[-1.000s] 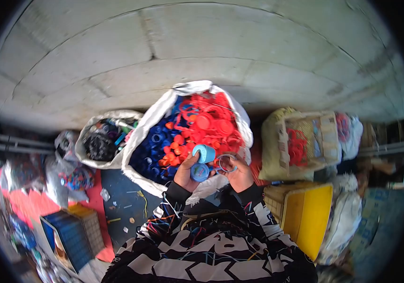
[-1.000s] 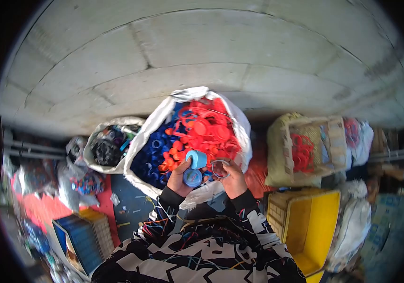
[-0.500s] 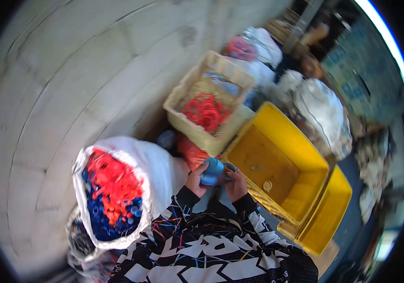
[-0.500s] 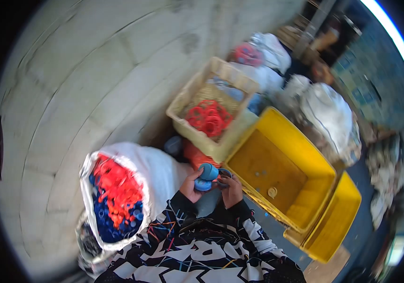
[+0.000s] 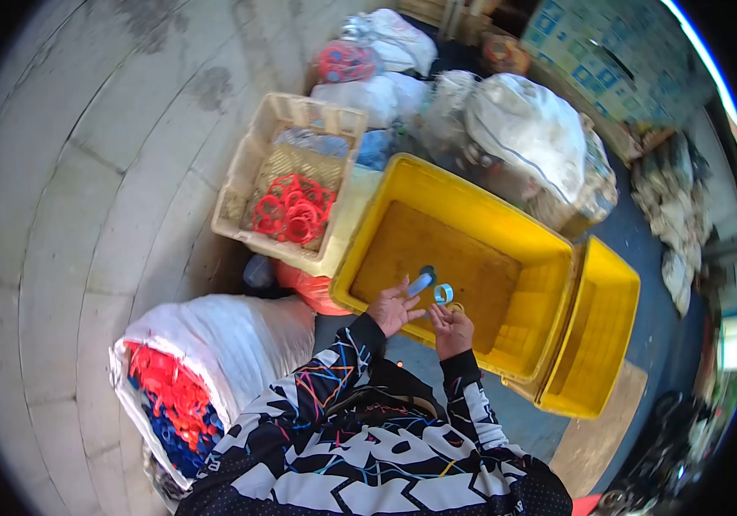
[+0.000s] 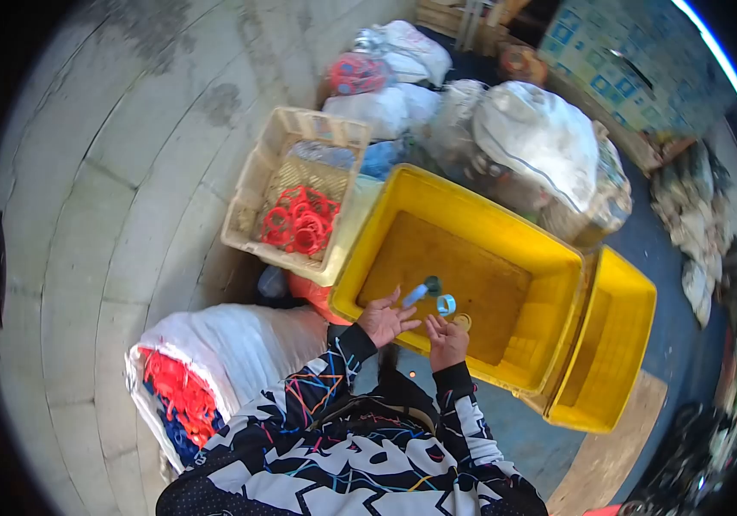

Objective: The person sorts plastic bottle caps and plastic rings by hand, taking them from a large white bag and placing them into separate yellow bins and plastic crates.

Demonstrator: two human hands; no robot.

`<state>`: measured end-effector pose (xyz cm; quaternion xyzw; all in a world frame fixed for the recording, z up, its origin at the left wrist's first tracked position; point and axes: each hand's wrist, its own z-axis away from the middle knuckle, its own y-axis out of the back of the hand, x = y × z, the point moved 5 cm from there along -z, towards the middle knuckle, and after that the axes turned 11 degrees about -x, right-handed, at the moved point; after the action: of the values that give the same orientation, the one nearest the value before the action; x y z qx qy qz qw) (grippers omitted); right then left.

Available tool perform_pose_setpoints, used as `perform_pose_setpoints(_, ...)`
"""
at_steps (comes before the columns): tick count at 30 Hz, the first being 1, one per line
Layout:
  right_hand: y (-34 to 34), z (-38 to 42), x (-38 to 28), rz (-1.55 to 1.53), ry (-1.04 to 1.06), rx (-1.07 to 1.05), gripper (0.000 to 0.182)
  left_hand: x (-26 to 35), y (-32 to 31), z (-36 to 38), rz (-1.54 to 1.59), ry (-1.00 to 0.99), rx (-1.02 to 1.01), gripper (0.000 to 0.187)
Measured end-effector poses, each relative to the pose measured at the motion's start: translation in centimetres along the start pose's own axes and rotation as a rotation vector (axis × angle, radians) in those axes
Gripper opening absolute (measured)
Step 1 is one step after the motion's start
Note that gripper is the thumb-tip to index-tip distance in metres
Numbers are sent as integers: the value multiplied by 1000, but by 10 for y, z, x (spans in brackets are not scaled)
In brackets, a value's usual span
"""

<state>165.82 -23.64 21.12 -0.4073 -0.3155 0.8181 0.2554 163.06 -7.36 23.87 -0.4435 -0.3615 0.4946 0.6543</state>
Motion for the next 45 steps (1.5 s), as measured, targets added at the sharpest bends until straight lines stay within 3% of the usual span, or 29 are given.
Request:
perform_pose_setpoints(3,0,-23,15,82,-13,-69,38,6,57,8,19,-14,61,44)
perform_pose_setpoints(5,-39,-19,22,122,-61,-76,43,23,29,49,-193,-85,27,44)
perform_pose_setpoints(9,-97,-11,71,388,-176,-180,43,52,30,153,-427,-377,165,35)
perform_pose_setpoints(12,-144,0,121,567,-278,-446,43,68,33,251,-693,-683,318,27)
perform_pose_setpoints(14,-194,34,161,747,-298,-592,42,73,47,326,-780,-906,484,26)
perform_pose_setpoints(17,-252,89,234,925,-285,-907,37,64,76,438,-890,-1187,938,14)
perform_pose_setpoints(19,-287,135,280,967,-291,-1133,35,51,88,500,-789,-1325,1177,14)
perform_pose_setpoints(21,-303,170,330,1085,-224,-1458,34,36,103,548,-842,-1228,1499,17)
perform_pose_setpoints(23,-317,223,369,1144,-184,-1678,31,23,120,581,-850,-1099,1676,18)
perform_pose_setpoints(27,-294,297,440,1392,-200,-1958,23,9,142,612,-915,-1067,1753,17)
perform_pose_setpoints(30,-254,314,474,1737,6,-2160,22,10,150,624,-1024,-1017,1764,19)
perform_pose_setpoints(33,-227,313,485,2015,86,-2118,28,16,159,625,-1071,-964,1724,15)
perform_pose_setpoints(35,-217,308,489,2147,130,-2064,42,20,167,620,-1179,-943,1681,11)
perform_pose_setpoints(37,-222,311,485,2253,115,-1932,48,29,167,616,-1167,-764,1700,7)
perform_pose_setpoints(39,-214,304,492,2298,38,-1959,52,34,161,608,-1226,-533,1768,7)
perform_pose_setpoints(43,-215,304,497,2340,-41,-1987,52,36,172,592,-1345,-351,1878,19)
perform_pose_setpoints(45,-214,302,501,2271,31,-2000,50,35,174,590,-1314,-355,1911,28)
